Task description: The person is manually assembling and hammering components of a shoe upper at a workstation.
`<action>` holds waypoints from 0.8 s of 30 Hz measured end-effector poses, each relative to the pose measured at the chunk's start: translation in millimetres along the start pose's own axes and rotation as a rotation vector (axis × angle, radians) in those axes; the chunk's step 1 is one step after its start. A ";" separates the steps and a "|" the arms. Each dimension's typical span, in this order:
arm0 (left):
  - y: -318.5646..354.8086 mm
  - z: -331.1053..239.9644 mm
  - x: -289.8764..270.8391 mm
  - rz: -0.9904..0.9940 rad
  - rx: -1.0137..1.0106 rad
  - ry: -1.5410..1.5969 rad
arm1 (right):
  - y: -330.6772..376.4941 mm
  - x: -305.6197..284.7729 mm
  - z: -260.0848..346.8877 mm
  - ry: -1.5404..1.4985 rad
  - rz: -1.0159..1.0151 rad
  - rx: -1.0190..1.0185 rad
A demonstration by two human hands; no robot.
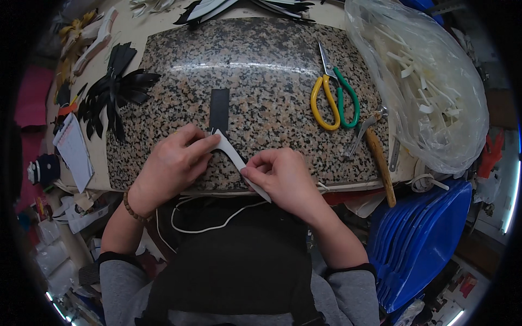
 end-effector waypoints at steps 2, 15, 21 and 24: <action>8.3 2.9 -2.3 -0.014 -0.012 -0.002 | -2.3 6.8 0.6 0.041 0.005 -0.026; 11.1 -13.0 3.0 0.018 0.189 -0.134 | -0.8 4.3 19.2 0.325 -0.024 -0.145; 11.2 -23.0 5.2 0.069 0.216 -0.223 | -1.1 2.4 5.2 0.201 -0.052 -0.083; 11.3 -32.9 9.1 0.006 0.238 -0.290 | 10.7 -3.9 -3.1 0.220 -0.124 -0.069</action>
Point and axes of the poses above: each hand's wrist, its own y-axis away from the middle knuckle, its own x-axis out of the palm, z = x × y, the point moved 9 cm from there along -y, towards the middle knuckle, and after that the axes turned 9 degrees about y, right-handed, at the moved point
